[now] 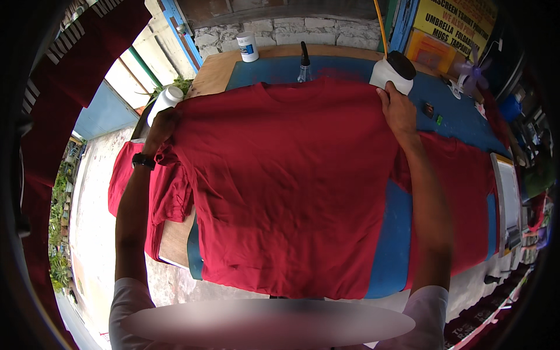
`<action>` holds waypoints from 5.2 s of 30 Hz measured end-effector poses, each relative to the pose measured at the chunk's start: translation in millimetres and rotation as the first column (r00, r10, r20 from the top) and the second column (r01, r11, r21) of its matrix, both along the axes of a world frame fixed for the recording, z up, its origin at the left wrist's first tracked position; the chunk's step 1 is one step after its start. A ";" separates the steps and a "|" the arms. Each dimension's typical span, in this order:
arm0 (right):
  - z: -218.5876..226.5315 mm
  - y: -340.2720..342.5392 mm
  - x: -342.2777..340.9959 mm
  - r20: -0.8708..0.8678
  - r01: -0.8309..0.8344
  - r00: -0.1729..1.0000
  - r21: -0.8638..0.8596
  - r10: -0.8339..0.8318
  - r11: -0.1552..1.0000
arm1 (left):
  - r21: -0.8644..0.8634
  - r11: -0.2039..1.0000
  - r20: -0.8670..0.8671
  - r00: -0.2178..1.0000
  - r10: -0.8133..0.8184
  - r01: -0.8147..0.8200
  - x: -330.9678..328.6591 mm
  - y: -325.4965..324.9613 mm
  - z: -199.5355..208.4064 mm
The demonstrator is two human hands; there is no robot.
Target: The person performs screen printing on red t-shirts. They place a screen frame over a shirt, use a squeegee to apply white ink, lift the frame to reveal the design, and hang the finished shirt on a drying rack. The process is repeated for multiple shirts.
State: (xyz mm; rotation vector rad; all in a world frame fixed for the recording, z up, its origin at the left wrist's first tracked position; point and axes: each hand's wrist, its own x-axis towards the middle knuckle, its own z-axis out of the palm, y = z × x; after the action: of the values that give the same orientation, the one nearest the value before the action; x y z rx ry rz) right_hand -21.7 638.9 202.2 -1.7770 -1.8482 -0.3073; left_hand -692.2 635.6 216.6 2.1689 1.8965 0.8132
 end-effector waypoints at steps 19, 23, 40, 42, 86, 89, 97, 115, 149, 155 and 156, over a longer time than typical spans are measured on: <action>-205.5 59.0 -17.0 -0.063 -0.037 0.997 -0.077 0.032 0.996 | -0.214 0.908 -0.385 0.886 0.260 -0.360 69.6 65.9 -188.6; -173.5 -24.5 -25.6 -0.185 -0.146 0.971 0.054 0.153 0.988 | 0.142 0.976 -0.341 0.917 0.206 -0.166 88.3 -1.5 -174.8; -189.9 -489.1 -47.3 -0.365 0.131 0.844 -0.570 -0.393 0.811 | -0.381 0.875 0.368 0.819 0.440 -0.299 60.9 -450.4 -202.2; -198.4 -492.9 -36.9 -0.411 0.132 0.827 -0.521 -0.383 0.843 | -0.435 0.857 0.484 0.731 0.482 -0.277 51.6 -454.6 -195.2; -219.6 2.3 -28.5 -0.076 -0.066 0.996 -0.367 0.041 0.928 | -0.238 0.953 -0.507 0.861 0.042 -0.187 63.0 74.1 -235.3; -221.2 9.9 -27.1 -0.042 -0.027 0.999 -0.401 0.011 0.916 | -0.228 0.951 -0.557 0.829 0.049 -0.209 76.1 80.6 -216.7; -219.1 8.9 -28.3 -0.040 -0.025 0.999 -0.402 0.010 0.915 | -0.273 0.747 -0.167 0.735 -0.657 0.606 245.5 -73.4 -206.3; -220.7 -0.1 -116.7 0.126 0.151 0.986 -0.339 -0.114 0.929 | -0.187 0.977 -0.062 0.991 -0.116 0.103 251.2 -5.4 -223.2; -274.8 -692.3 -75.7 -0.297 0.093 0.720 -0.854 -0.627 0.511 | -0.167 0.985 -0.050 0.997 -0.058 0.049 187.9 -506.6 -217.7; -296.9 -778.0 -3.7 -0.361 0.133 0.508 -0.864 -0.782 0.486 | -0.028 0.647 0.110 0.646 -0.755 0.762 429.0 -478.6 -177.5; -301.7 -789.8 7.5 -0.366 0.192 0.469 -0.846 -0.803 0.498 | -0.010 0.578 0.102 0.576 -0.811 0.816 476.0 -468.1 -170.3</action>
State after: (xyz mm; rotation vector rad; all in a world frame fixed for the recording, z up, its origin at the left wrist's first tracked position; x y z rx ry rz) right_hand -14.2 -151.0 -99.5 -2.4686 -0.6902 0.9801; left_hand -216.2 167.4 46.3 2.5138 0.6401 0.6031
